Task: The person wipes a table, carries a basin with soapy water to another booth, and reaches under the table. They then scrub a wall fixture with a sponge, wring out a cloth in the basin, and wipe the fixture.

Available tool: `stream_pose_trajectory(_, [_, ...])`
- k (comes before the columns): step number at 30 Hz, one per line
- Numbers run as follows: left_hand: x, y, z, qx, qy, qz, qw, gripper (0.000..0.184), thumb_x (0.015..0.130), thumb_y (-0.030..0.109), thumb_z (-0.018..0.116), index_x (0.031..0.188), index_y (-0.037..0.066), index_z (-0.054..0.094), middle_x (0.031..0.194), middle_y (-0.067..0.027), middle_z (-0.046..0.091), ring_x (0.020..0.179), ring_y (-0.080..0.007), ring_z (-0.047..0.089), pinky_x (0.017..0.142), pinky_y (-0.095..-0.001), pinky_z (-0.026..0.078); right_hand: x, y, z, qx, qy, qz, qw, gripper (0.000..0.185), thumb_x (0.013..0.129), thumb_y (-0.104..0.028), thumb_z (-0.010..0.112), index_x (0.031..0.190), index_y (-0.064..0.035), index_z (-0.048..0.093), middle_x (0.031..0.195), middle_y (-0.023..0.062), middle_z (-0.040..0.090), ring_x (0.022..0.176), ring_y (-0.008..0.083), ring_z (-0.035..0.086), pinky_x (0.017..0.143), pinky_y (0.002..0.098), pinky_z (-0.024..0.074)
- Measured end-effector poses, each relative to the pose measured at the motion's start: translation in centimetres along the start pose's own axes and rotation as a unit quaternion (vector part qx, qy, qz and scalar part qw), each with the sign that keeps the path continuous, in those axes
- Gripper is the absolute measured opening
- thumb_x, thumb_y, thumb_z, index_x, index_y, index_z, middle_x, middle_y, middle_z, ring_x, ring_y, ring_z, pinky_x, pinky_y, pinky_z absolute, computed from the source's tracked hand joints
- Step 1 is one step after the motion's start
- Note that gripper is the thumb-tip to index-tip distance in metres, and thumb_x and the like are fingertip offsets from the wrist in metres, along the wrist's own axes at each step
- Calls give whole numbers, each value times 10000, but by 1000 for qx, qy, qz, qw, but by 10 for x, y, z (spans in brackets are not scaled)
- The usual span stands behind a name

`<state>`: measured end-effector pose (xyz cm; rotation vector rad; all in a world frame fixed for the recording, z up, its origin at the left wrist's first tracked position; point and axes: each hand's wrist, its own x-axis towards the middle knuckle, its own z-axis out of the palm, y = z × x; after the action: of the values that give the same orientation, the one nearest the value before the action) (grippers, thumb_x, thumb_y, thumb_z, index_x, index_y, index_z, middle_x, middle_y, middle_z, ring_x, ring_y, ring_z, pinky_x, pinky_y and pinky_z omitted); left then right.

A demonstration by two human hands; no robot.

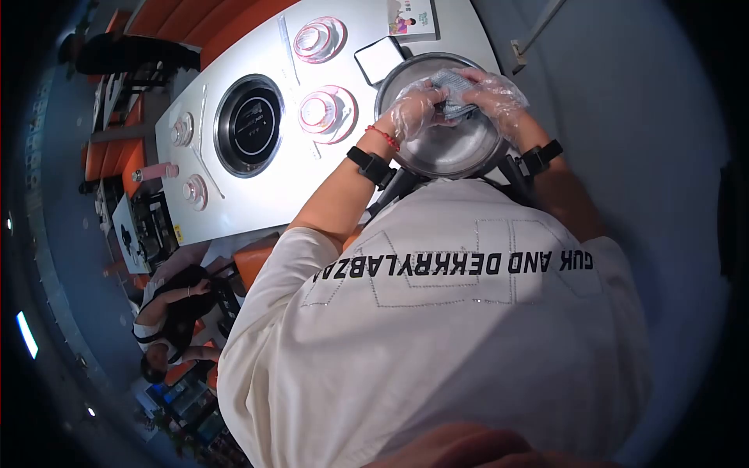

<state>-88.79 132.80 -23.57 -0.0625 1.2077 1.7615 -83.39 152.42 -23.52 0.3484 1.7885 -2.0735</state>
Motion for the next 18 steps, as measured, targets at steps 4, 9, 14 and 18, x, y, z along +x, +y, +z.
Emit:
stream_pose_trajectory(4, [18,-15,-13,361,-44,172,915,385,971,189,608,1259,-36,485,1111,-146,605,977,-266,638,842,-374,575,-13,5,14,21,49,-15,998,635,876,-224,682,1455,-125,440,1348,133,503,1187,227,529,874,344,538])
stream_pose_trajectory(9, [10,-11,21,212,81,28,974,374,954,137,575,1241,-85,489,1063,-155,607,930,-202,618,764,-327,568,-2,24,27,20,136,38,990,715,913,-357,678,1510,-132,354,1430,145,436,1272,260,486,826,348,584])
stream_pose_trajectory(14, [28,-35,-9,337,133,105,926,395,940,121,531,1278,-79,484,1049,-161,636,878,-193,621,720,-319,541,26,47,18,-387,108,-43,915,620,954,-357,568,1458,-36,402,1422,206,486,1282,350,505,996,407,460])
stream_pose_trajectory(18, [22,-30,-18,452,141,110,874,421,938,178,532,1297,-42,514,1015,-154,661,881,-209,624,741,-349,521,43,61,23,-376,135,-47,916,616,972,-382,498,1449,-4,401,1408,260,492,1294,398,491,1078,423,392])
